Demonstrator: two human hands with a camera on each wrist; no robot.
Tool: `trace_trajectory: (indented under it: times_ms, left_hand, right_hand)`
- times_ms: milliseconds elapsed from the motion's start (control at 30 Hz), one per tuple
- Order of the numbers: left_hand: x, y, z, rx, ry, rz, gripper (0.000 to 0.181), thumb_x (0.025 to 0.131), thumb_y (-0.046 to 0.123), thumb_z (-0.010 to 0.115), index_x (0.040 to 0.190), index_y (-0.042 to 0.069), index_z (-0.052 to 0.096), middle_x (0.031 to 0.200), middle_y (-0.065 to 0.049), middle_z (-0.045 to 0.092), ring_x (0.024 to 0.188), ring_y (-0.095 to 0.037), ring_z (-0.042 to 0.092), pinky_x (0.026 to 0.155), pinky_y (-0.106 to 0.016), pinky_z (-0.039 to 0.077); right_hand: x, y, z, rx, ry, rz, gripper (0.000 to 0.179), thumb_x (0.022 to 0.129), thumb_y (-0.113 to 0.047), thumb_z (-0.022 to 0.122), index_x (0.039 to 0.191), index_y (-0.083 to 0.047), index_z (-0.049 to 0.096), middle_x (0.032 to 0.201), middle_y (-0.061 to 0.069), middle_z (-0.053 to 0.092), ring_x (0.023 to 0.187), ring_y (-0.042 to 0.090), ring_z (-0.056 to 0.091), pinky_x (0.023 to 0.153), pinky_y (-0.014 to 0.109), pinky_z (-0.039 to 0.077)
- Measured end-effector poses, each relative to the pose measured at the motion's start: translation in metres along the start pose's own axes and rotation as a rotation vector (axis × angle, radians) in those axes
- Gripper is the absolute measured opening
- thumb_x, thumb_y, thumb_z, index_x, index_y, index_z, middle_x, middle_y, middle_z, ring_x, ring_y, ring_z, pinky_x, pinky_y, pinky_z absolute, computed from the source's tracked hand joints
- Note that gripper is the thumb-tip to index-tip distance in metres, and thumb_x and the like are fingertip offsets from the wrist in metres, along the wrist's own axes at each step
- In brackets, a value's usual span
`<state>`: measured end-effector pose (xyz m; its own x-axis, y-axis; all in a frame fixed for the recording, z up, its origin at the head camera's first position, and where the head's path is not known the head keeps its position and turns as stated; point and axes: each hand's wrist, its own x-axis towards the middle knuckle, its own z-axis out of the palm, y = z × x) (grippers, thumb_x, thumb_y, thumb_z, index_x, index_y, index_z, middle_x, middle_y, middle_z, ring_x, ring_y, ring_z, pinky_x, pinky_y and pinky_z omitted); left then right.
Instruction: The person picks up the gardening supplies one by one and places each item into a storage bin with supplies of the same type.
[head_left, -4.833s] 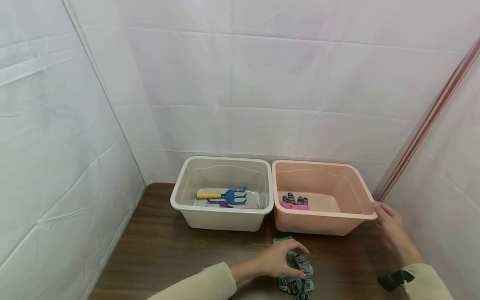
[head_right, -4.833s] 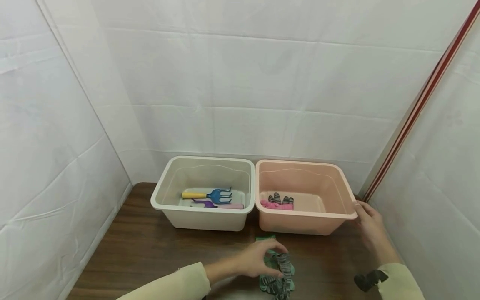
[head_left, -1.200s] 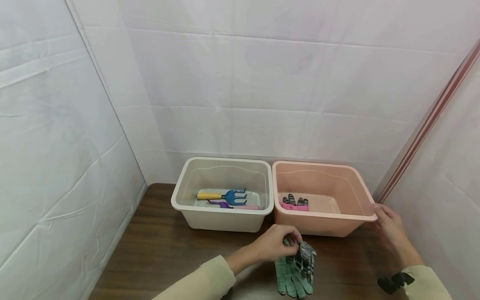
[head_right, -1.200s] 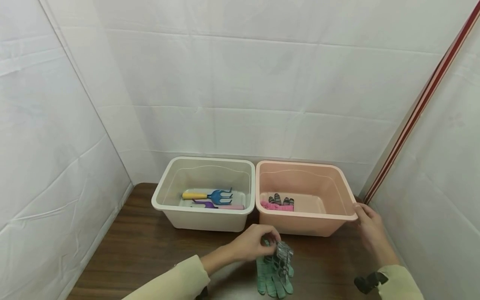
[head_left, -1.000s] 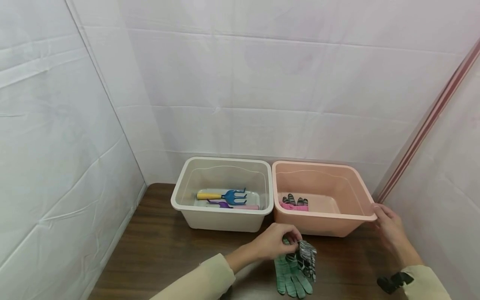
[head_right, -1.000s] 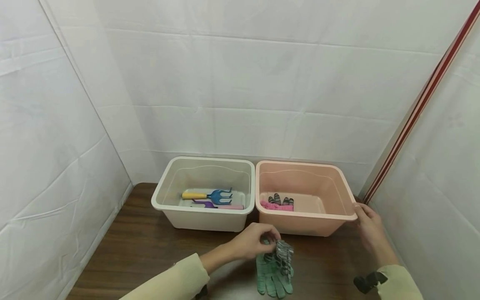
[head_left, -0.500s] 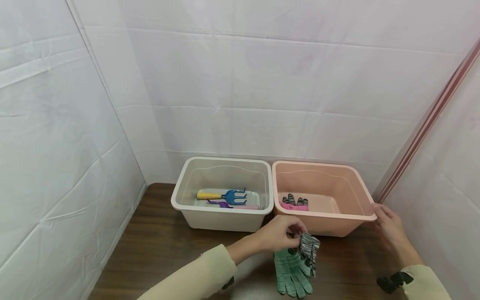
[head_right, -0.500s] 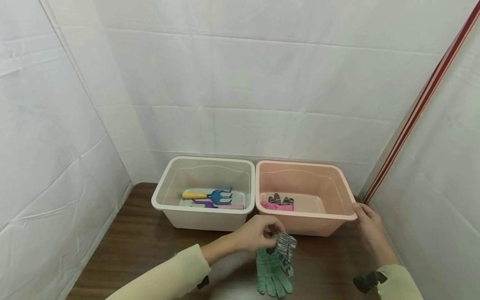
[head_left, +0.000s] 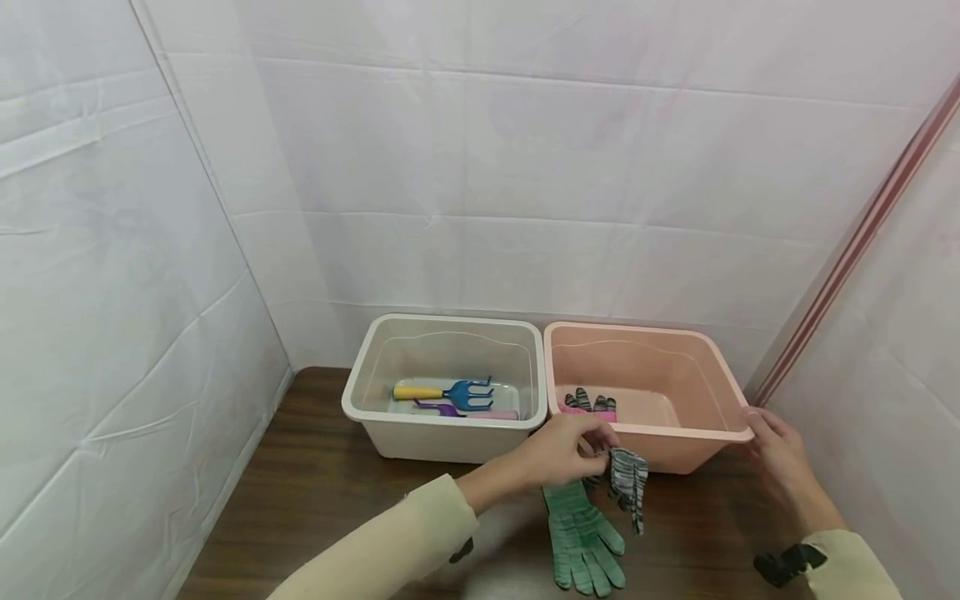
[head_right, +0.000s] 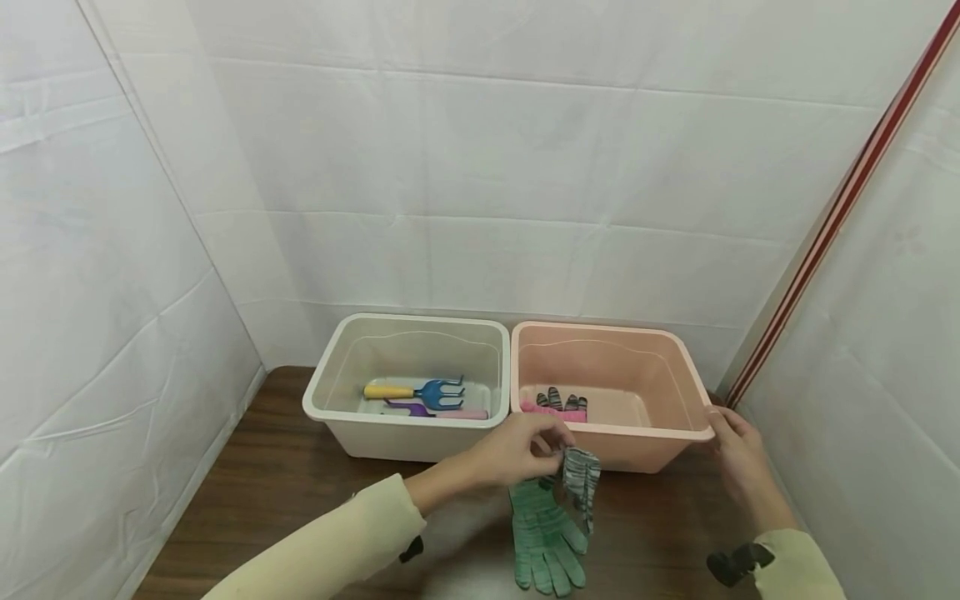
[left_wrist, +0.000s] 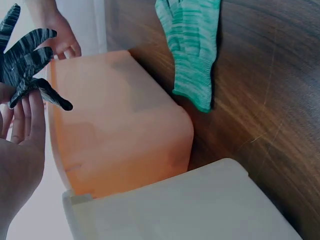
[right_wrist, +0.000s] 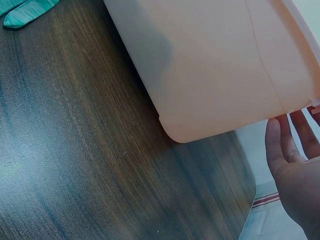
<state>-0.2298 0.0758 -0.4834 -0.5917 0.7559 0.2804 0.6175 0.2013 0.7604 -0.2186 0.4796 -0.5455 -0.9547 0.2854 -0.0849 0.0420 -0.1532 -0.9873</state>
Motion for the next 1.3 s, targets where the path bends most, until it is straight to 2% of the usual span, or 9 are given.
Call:
trace_trajectory:
  times_ms: [233,433,633,767,1000,1100,1200,1300]
  left_hand:
    - [0.014,0.002,-0.010,-0.003,0.060,0.034,0.015,0.098,0.004,0.071,0.112,0.009,0.071,0.101,0.001,0.073,0.089,0.004,0.063,0.079,-0.013,0.056]
    - [0.022,0.008,-0.021,-0.013,0.101,0.004,0.014,0.096,0.005,0.072,0.110,0.010,0.073,0.099,0.001,0.072,0.089,0.002,0.062,0.080,-0.015,0.056]
    - [0.023,0.017,-0.032,-0.049,0.117,-0.027,0.017,0.097,0.004,0.072,0.113,0.011,0.072,0.101,0.005,0.070,0.090,0.000,0.062,0.080,-0.018,0.057]
    - [0.024,0.019,-0.038,-0.059,0.138,-0.025,0.019,0.098,0.003,0.072,0.115,0.011,0.073,0.103,0.004,0.070,0.091,-0.002,0.063,0.079,-0.017,0.057]
    - [0.029,0.010,-0.043,-0.049,0.183,0.006,0.018,0.098,0.002,0.069,0.114,0.010,0.073,0.104,0.002,0.071,0.092,-0.004,0.064,0.080,-0.019,0.056]
    - [0.033,0.004,-0.045,-0.043,0.202,0.011,0.017,0.098,0.001,0.068,0.113,0.008,0.073,0.104,-0.002,0.072,0.091,-0.005,0.064,0.080,-0.020,0.056]
    - [0.037,-0.002,-0.046,-0.045,0.223,-0.007,0.016,0.098,0.000,0.068,0.113,0.005,0.072,0.105,-0.006,0.072,0.092,-0.006,0.065,0.083,-0.025,0.058]
    - [0.040,-0.007,-0.047,-0.066,0.251,-0.035,0.016,0.097,-0.001,0.069,0.113,0.003,0.072,0.105,-0.008,0.073,0.092,-0.009,0.066,0.085,-0.026,0.059]
  right_hand:
    - [0.001,-0.001,-0.001,0.017,0.007,0.007,0.007,0.107,-0.028,0.067,0.104,-0.027,0.074,0.099,-0.016,0.071,0.093,-0.001,0.068,0.079,0.020,0.058]
    - [0.000,0.000,-0.001,0.010,-0.001,0.014,0.008,0.107,-0.029,0.067,0.107,-0.025,0.073,0.101,-0.016,0.071,0.094,0.000,0.068,0.079,0.020,0.058]
    - [0.000,0.000,-0.001,0.032,-0.011,-0.004,0.009,0.107,-0.027,0.066,0.105,-0.025,0.075,0.100,-0.014,0.071,0.092,0.001,0.068,0.079,0.021,0.059]
    - [-0.001,0.000,0.000,0.046,-0.017,-0.015,0.011,0.107,-0.025,0.066,0.103,-0.024,0.076,0.099,-0.013,0.071,0.091,0.002,0.068,0.078,0.022,0.059]
    - [0.000,-0.002,0.002,-0.031,0.042,0.031,0.011,0.106,-0.034,0.067,0.111,-0.024,0.071,0.099,-0.017,0.069,0.091,0.001,0.068,0.078,0.021,0.058]
    - [0.000,-0.002,0.003,-0.041,0.043,0.038,0.013,0.106,-0.034,0.067,0.113,-0.023,0.069,0.100,-0.017,0.068,0.092,0.001,0.067,0.079,0.020,0.058]
    - [0.000,-0.002,0.003,-0.051,0.037,0.041,0.013,0.107,-0.035,0.066,0.113,-0.024,0.069,0.101,-0.018,0.068,0.093,0.000,0.067,0.079,0.020,0.058]
    - [0.000,-0.001,0.001,-0.015,0.024,0.035,0.011,0.107,-0.032,0.066,0.112,-0.024,0.071,0.101,-0.015,0.069,0.093,0.002,0.068,0.080,0.022,0.059]
